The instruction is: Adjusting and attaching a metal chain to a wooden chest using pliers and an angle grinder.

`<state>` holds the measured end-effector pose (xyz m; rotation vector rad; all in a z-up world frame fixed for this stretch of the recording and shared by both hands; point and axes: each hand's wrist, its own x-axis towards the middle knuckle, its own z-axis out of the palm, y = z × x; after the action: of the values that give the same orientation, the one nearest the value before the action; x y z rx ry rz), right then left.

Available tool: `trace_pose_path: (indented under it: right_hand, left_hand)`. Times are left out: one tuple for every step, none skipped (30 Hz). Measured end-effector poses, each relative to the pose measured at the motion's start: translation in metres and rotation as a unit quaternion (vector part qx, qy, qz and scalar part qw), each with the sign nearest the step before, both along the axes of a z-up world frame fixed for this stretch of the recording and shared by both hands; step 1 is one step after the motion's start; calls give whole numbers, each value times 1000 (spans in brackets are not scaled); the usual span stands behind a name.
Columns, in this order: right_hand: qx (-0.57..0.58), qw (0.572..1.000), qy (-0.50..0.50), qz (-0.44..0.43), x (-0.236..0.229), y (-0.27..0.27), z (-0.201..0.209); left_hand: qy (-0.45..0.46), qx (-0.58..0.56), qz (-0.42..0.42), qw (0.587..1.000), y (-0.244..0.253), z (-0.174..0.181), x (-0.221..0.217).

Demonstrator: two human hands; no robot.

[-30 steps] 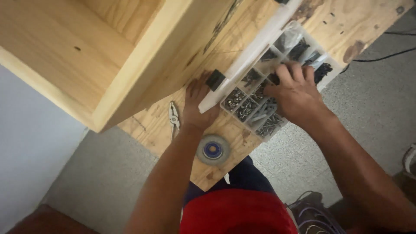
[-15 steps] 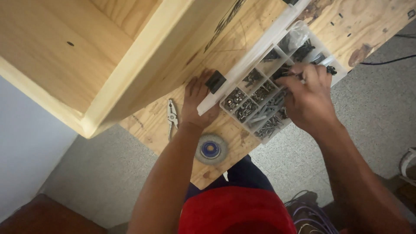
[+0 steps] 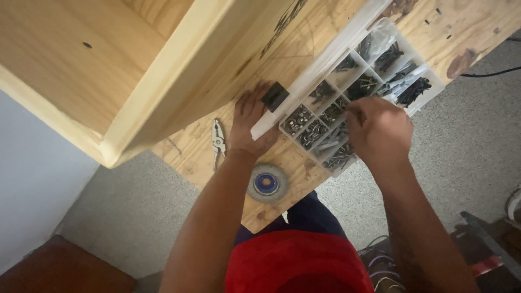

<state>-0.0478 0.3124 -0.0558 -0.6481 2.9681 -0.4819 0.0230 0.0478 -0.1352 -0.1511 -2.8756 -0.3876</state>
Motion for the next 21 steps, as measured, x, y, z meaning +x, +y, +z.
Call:
trace_pose_path:
  right_hand:
    - [13, 1000, -9, -13, -1, 1, -2]
    - [13, 1000, -9, -12, -2, -8, 11]
    - [55, 996, -66, -27, -3, -17, 25]
    - [98, 987, -123, -41, -4, -26, 39]
    - [98, 987, -122, -41, -6, -32, 37]
    - [124, 977, -167, -50, -8, -38, 35]
    - [149, 965, -210, -59, -11, -44, 33]
    - [149, 965, -209, -59, -14, -44, 32]
    - [174, 959, -219, -52, -17, -45, 31]
    - [199, 952, -229, -44, -20, -45, 30]
    - [200, 952, -229, -44, -18, -44, 21]
    - [213, 947, -235, -51, -17, -42, 11]
    - [227, 942, -239, -57, -16, -41, 2]
    - [228, 942, -239, -57, -17, -42, 4]
    - [224, 943, -238, -68, -18, -43, 7]
    - [220, 943, -237, -80, -19, -45, 9]
    - [220, 943, -237, -78, -20, -45, 10]
    - [220, 942, -241, -82, -22, -46, 10]
    - [220, 941, -245, -86, -23, -46, 11]
    - [220, 941, -244, -84, -23, -42, 9]
    - [223, 936, -260, -79, -24, -39, 7]
  left_hand:
    - [6, 12, -2, 1000, 0, 2, -1]
    - [6, 11, -1, 1000, 1, 2, -1]
    - [10, -9, 3, 1000, 2, 2, -1]
    - [15, -29, 8, 999, 3, 2, -1]
    - [15, -29, 8, 999, 2, 0, -1]
    - [17, -29, 6, 999, 2, -2, -1]
    - [19, -29, 4, 999, 1, -4, -1]
    - [20, -28, 4, 999, 2, -2, -2]
    - [23, -23, 7, 999, 3, 1, -2]
    - [27, -18, 10, 999, 4, 4, -2]
    - [27, -17, 11, 999, 3, 5, -2]
    - [31, -16, 6, 999, 3, 6, -3]
    - [36, -15, 1, 999, 2, 7, -3]
    - [36, -15, 2, 999, 3, 5, -4]
    - [39, -17, 1, 999, 3, 4, -3]
    - [41, -19, 0, 999, 3, 2, -3]
    - [41, -19, 2, 999, 1, 4, -3]
    - [33, -20, -4, 999, 0, 5, -3]
    - [24, -22, -9, 999, -1, 7, -2]
    - [24, -22, -7, 999, 0, 7, -2]
    - [19, -26, -10, 999, 0, 8, -2]
